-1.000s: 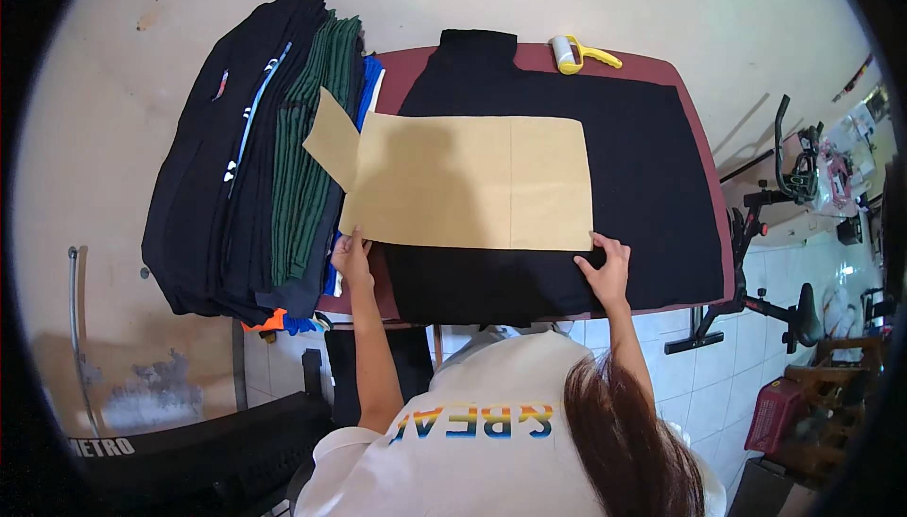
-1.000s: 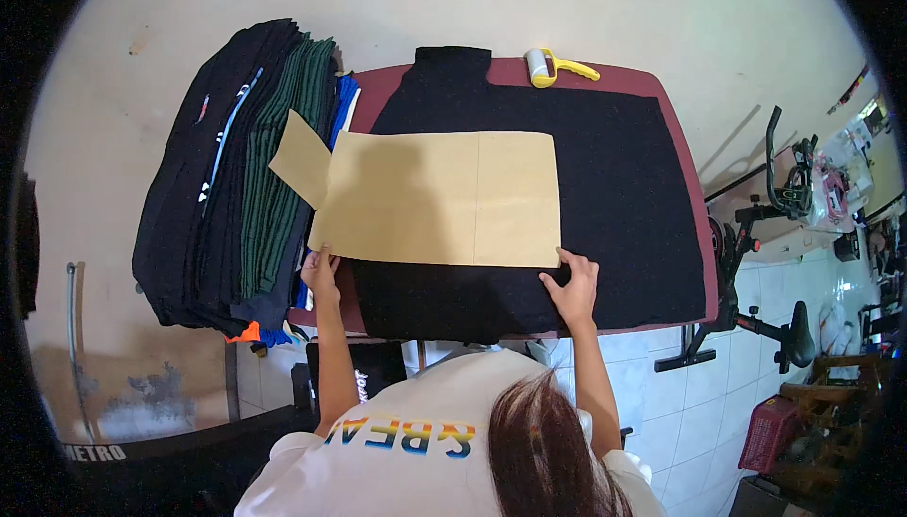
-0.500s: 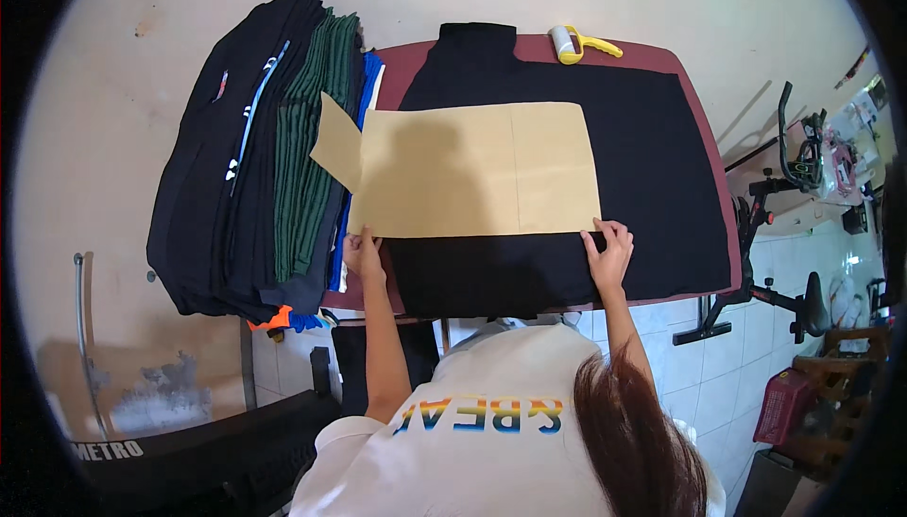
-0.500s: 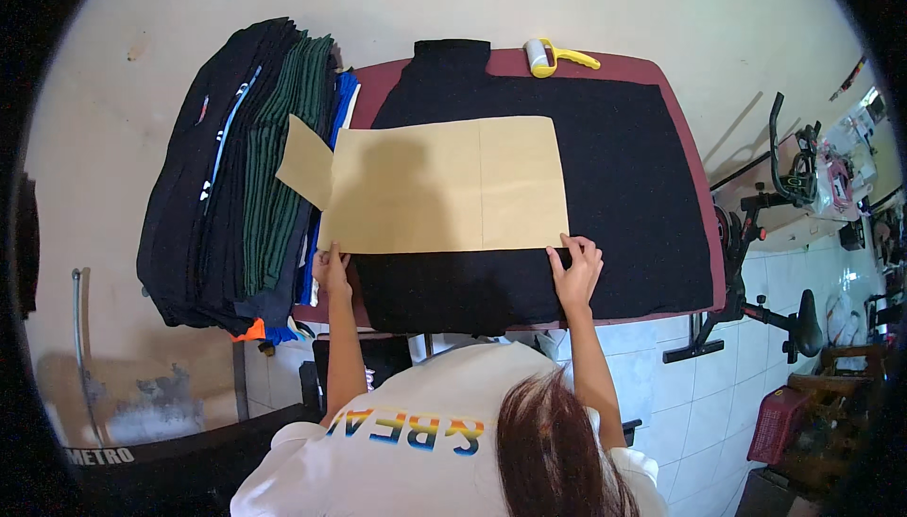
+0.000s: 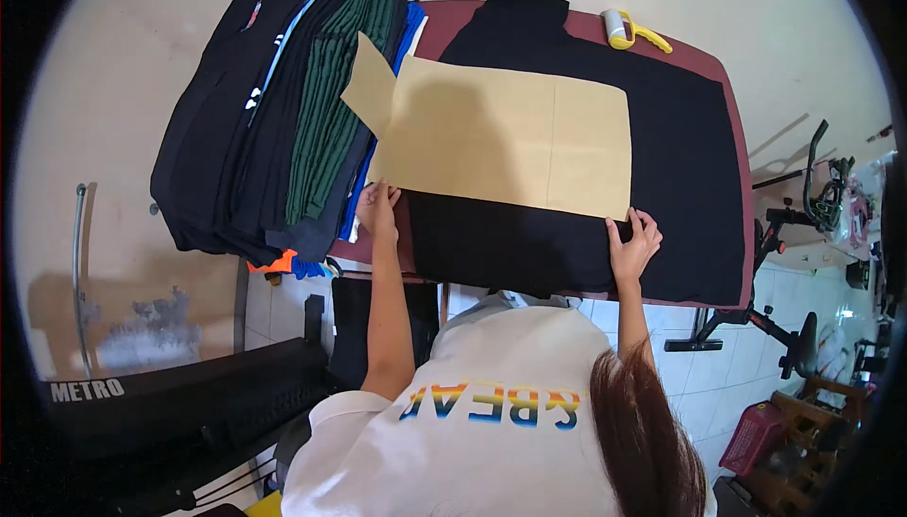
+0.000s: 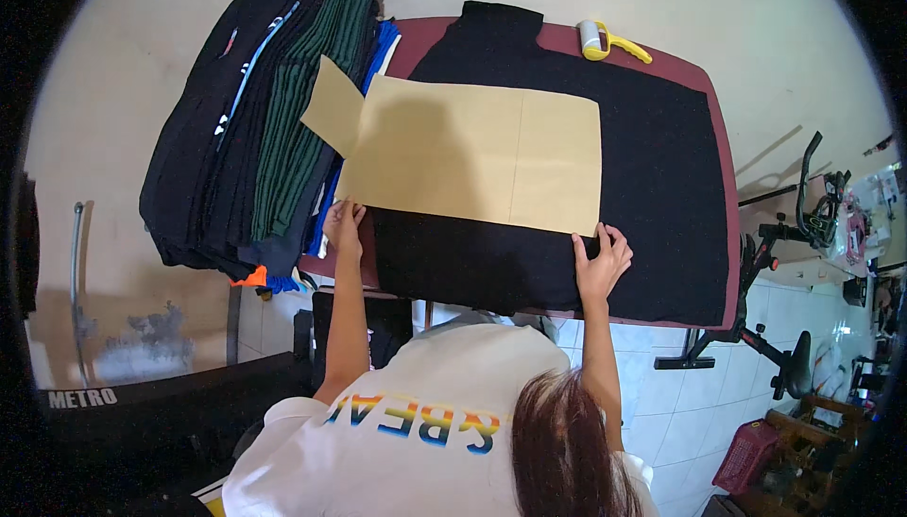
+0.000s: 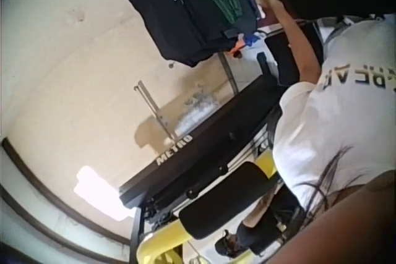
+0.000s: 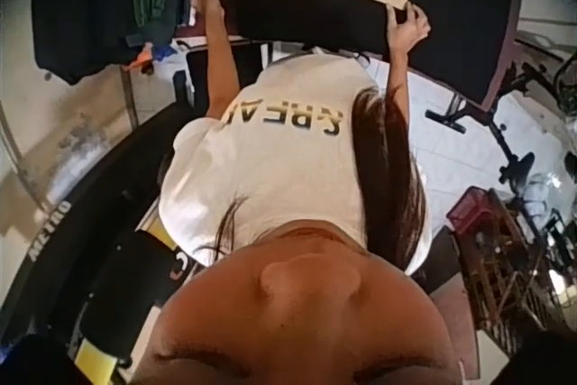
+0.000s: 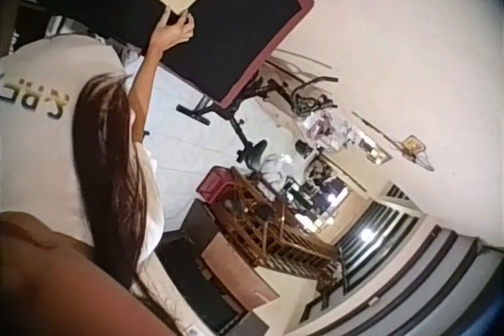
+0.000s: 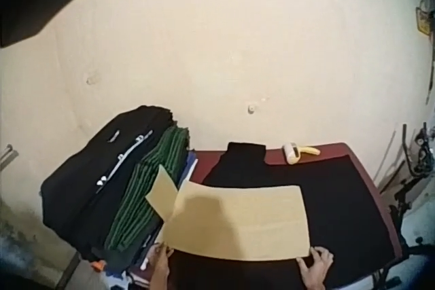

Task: The recorder folds printed t-shirts and prepares them for packaging.

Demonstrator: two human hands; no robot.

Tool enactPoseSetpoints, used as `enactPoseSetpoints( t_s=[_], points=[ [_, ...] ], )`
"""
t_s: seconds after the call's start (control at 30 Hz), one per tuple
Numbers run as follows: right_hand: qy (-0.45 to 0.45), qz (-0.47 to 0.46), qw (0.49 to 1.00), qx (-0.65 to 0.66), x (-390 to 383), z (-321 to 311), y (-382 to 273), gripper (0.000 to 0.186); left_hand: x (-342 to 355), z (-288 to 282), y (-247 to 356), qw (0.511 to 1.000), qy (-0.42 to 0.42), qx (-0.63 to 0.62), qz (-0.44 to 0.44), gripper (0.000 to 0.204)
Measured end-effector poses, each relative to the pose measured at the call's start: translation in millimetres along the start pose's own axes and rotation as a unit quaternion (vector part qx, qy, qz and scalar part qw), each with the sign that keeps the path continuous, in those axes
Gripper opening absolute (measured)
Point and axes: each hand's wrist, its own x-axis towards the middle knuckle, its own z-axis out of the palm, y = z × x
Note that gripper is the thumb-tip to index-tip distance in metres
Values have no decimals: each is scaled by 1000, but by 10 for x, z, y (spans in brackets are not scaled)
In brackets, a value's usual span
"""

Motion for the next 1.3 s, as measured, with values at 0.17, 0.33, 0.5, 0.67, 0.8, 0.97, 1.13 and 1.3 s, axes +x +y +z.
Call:
enactPoseSetpoints(
  t_s=[0.17,0.33,0.5,0.67,0.8,0.97,1.13,1.3],
  points=[
    [4,-1,1000,7,-2,5,4,44,-7,31,0,1000,-1,3,4,11],
    [9,2,1000,6,-4,13,24,44,2,45,-11,1000,1,12,1,12],
    [5,-8,1000,14,-4,19,35,43,21,32,-40,999,14,32,15,13],
    [14,-4,1000,26,1,14,29,42,36,6,-57,999,-4,36,21,14],
    [7,0,1000,30,0,7,29,41,38,-2,-37,999,-8,34,18,14],
    [4,-1,999,32,0,19,74,39,-20,5,36,999,-17,36,15,15],
    [135,8,988,79,80,-248,694,26,-440,-433,322,999,14,21,-42,15],
    [175,212,954,-122,-61,-854,2017,30,-1100,-1012,537,844,-253,361,-306,16]
  ],
)
